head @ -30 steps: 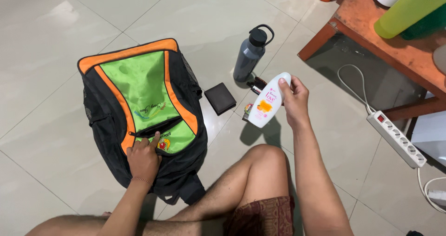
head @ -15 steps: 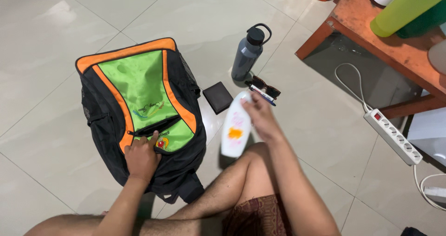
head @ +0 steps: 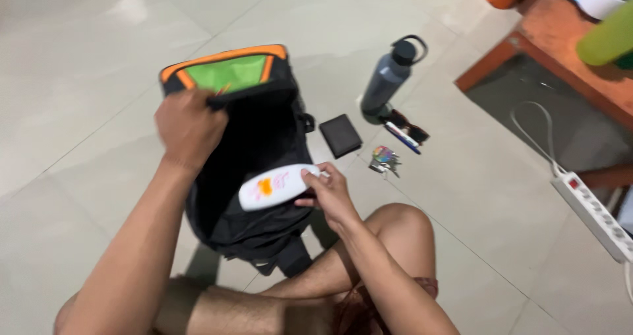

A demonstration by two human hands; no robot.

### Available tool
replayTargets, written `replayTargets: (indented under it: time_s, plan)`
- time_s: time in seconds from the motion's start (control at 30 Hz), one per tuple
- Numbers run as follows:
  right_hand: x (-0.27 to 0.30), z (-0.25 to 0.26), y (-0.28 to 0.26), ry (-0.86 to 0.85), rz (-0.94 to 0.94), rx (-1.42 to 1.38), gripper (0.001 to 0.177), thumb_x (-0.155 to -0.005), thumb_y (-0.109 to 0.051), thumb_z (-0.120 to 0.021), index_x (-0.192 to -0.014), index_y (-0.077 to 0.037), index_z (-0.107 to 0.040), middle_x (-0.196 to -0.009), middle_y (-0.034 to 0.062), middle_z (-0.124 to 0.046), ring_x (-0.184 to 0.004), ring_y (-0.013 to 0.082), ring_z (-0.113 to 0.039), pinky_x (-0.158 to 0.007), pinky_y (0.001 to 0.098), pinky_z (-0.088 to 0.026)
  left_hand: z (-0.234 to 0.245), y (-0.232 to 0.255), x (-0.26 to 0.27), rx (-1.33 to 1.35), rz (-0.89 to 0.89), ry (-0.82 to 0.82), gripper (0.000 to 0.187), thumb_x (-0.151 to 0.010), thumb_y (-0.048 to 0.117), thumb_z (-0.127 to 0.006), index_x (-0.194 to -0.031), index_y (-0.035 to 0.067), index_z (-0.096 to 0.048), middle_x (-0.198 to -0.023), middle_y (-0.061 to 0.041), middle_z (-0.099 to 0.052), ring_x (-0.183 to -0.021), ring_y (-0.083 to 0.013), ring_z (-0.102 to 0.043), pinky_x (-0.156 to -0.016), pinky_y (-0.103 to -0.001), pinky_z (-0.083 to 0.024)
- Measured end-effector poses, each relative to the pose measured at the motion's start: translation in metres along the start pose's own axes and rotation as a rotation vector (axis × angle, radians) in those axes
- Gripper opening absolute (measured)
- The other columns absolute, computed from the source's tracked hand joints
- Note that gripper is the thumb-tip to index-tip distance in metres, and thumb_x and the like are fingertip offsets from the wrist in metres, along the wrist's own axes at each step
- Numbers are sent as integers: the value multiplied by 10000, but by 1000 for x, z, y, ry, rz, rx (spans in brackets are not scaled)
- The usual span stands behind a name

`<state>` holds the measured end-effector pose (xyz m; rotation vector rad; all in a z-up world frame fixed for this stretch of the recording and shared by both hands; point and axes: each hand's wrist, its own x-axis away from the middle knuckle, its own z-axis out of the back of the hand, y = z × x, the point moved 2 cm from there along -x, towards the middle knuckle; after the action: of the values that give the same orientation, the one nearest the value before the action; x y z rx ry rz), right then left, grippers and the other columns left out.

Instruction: The person sits on the floor and packs a black and green backpack with daily essentials. They place a wallet, keys, a bottle of lotion, sunglasses, a pen, and a water bottle into the bag, then zip it closed.

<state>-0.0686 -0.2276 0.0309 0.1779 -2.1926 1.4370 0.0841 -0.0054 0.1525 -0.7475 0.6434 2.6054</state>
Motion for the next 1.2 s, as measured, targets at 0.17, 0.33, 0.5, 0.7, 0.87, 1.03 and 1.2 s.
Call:
replayTargets:
  time_s: [0.17,0.33,0.5,0.7,0.87,1.03,1.2]
  plan:
    - [-24,-24,4,96,76,-153,325,-967,-62,-626,-1155,18,-374,-1135,218,-618,-1009,294,-711,-814,437,-631,4,7,-39,18,-26,4,178,-701,110,-693,-845,80,-793,-773,-137,-710,-712,-356,-684,-616,-461,-544]
    - [-64,-52,18,184,196,-361,428,-976,-46,-607,-1308,-16,-338,-1235,258,-532,-1098,318,-656,-939,417,-645,4,15,-39,13,-46,-12,268,-649,80,-691,-887,87,-816,-766,-119,-710,-699,-343,-682,-609,-455,-542]
    - [-138,-87,31,262,163,-606,264,-934,-16,-605,-1156,35,-471,-1133,171,-601,-970,290,-681,-844,429,-665,7,23,-22,97,-91,-4,237,-658,68,-686,-872,91,-786,-814,-73,-716,-741,-312,-691,-607,-430,-533]
    - [-211,-108,51,-98,573,-719,64,-1101,-13,-651,-1143,-31,-607,-985,96,-656,-784,187,-649,-579,271,-503,13,26,-6,112,-110,-34,196,-640,56,-689,-819,99,-760,-777,-50,-677,-701,-300,-671,-565,-412,-503]
    - [-252,-93,64,121,295,-670,153,-971,-51,-641,-1121,-73,-614,-1039,84,-692,-835,182,-710,-682,299,-599,10,22,-3,109,-94,-62,180,-635,54,-687,-796,95,-755,-753,-48,-667,-685,-295,-665,-556,-409,-497]
    - [-239,-84,56,95,143,-489,199,-1031,-176,-598,-1197,-69,-615,-1108,76,-676,-951,192,-666,-772,352,-556,3,20,-7,105,-103,-60,152,-648,53,-688,-786,85,-744,-775,-46,-676,-707,-297,-672,-584,-414,-508]
    - [-188,-88,19,103,-111,-342,304,-1015,-210,-457,-1304,-178,-548,-1324,46,-626,-1198,242,-532,-926,494,-481,3,9,-13,128,-72,0,239,-687,61,-686,-898,98,-792,-832,-83,-712,-746,-319,-689,-642,-418,-544]
